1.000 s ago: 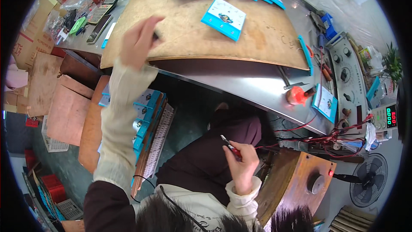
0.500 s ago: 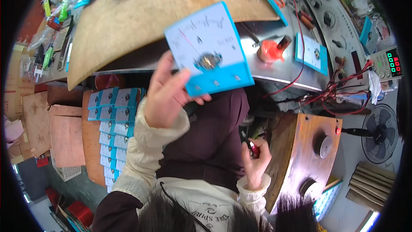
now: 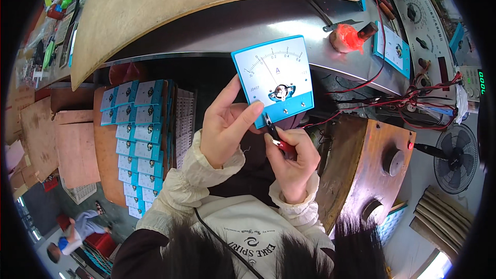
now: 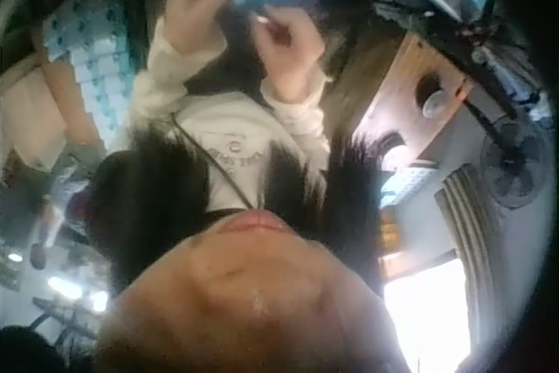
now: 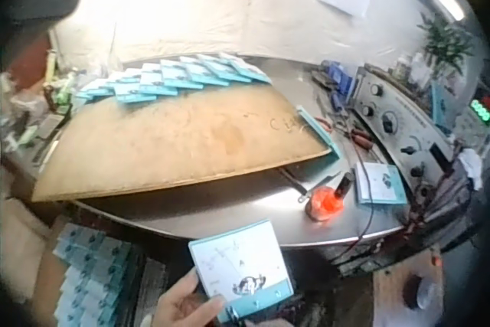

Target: The person tests analog meters by attaching electrical test leads to their terminals, places them against a machine on a wooden bench, and stacks the meters on the worktable.

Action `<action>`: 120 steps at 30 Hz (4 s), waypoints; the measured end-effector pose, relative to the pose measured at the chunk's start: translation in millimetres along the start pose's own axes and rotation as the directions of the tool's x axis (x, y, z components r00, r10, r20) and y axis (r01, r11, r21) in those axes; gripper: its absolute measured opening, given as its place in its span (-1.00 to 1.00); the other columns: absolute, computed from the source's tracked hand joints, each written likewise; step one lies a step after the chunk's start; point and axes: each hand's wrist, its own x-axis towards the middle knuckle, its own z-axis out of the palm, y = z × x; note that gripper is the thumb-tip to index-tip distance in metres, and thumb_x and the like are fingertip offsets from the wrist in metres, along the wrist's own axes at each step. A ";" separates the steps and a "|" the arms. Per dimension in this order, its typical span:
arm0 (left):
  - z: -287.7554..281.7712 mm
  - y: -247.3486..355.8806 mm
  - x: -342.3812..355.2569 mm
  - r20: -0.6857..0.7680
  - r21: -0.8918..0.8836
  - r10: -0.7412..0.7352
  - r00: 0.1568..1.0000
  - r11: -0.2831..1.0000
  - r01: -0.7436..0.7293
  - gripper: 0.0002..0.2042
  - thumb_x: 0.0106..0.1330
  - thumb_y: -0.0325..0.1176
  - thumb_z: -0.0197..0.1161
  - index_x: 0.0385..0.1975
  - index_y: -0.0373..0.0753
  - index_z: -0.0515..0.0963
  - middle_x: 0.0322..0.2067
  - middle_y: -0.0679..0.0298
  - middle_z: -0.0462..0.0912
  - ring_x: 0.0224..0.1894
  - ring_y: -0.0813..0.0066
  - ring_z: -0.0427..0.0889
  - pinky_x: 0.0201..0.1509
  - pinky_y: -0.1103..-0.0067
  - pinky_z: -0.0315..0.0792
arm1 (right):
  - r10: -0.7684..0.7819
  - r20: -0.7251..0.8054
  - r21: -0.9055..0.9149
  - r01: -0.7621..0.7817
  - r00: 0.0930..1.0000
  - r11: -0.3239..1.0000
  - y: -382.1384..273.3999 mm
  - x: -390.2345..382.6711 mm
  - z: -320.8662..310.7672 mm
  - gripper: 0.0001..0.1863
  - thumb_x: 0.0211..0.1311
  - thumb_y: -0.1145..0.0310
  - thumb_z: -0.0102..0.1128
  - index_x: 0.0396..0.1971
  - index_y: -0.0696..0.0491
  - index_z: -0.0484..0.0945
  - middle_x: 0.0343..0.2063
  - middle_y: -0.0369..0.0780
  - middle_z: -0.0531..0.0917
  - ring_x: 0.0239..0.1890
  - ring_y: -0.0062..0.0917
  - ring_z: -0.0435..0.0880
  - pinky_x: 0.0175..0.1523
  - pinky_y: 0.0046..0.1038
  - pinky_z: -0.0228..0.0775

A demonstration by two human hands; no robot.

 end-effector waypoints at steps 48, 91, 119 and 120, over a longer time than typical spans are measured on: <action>60.6 -54.7 -3.0 0.528 0.426 -0.332 0.781 0.900 0.095 -0.46 0.37 -0.61 0.02 0.35 -0.39 0.09 -0.10 0.04 0.62 -0.16 0.56 0.59 0.05 0.64 0.43 | 0.009 -0.801 -0.461 -0.628 0.598 0.627 78.0 -104.0 -213.9 0.04 -0.37 0.17 0.62 0.15 0.33 0.23 -0.03 0.03 0.48 0.02 -0.23 0.48 0.13 -0.33 0.34; 48.9 -46.9 -13.2 0.356 0.655 0.093 0.930 0.684 -0.320 -0.59 0.31 -0.50 0.15 0.16 -0.37 0.38 -0.14 0.12 0.62 -0.19 0.46 0.61 -0.05 0.60 0.45 | 0.071 -0.347 -0.230 -0.158 0.935 0.960 62.3 -30.1 -47.1 0.19 -0.34 0.28 0.66 0.30 0.28 0.05 0.20 0.04 0.27 0.24 -0.16 0.29 0.28 -0.23 0.16; -6.7 -23.7 -4.5 0.089 0.210 -0.243 0.966 0.953 0.220 -0.46 0.33 -0.42 0.22 0.29 -0.35 0.25 -0.18 0.34 0.63 -0.36 0.78 0.52 -0.43 0.80 0.37 | 0.482 0.098 0.300 -0.488 0.871 0.820 29.9 -37.8 -24.1 -0.81 0.08 0.60 0.38 -0.32 0.22 0.55 -0.43 -0.28 0.68 -0.42 -0.76 0.61 -0.30 -0.67 0.49; -4.8 -24.4 -4.7 0.082 0.199 -0.248 0.965 0.953 0.228 -0.46 0.33 -0.42 0.22 0.29 -0.35 0.25 -0.18 0.34 0.63 -0.36 0.78 0.52 -0.43 0.80 0.37 | 0.466 0.076 0.293 -0.466 0.882 0.835 30.4 -37.7 -25.1 -0.81 0.08 0.60 0.38 -0.32 0.22 0.55 -0.43 -0.28 0.68 -0.42 -0.76 0.61 -0.30 -0.67 0.49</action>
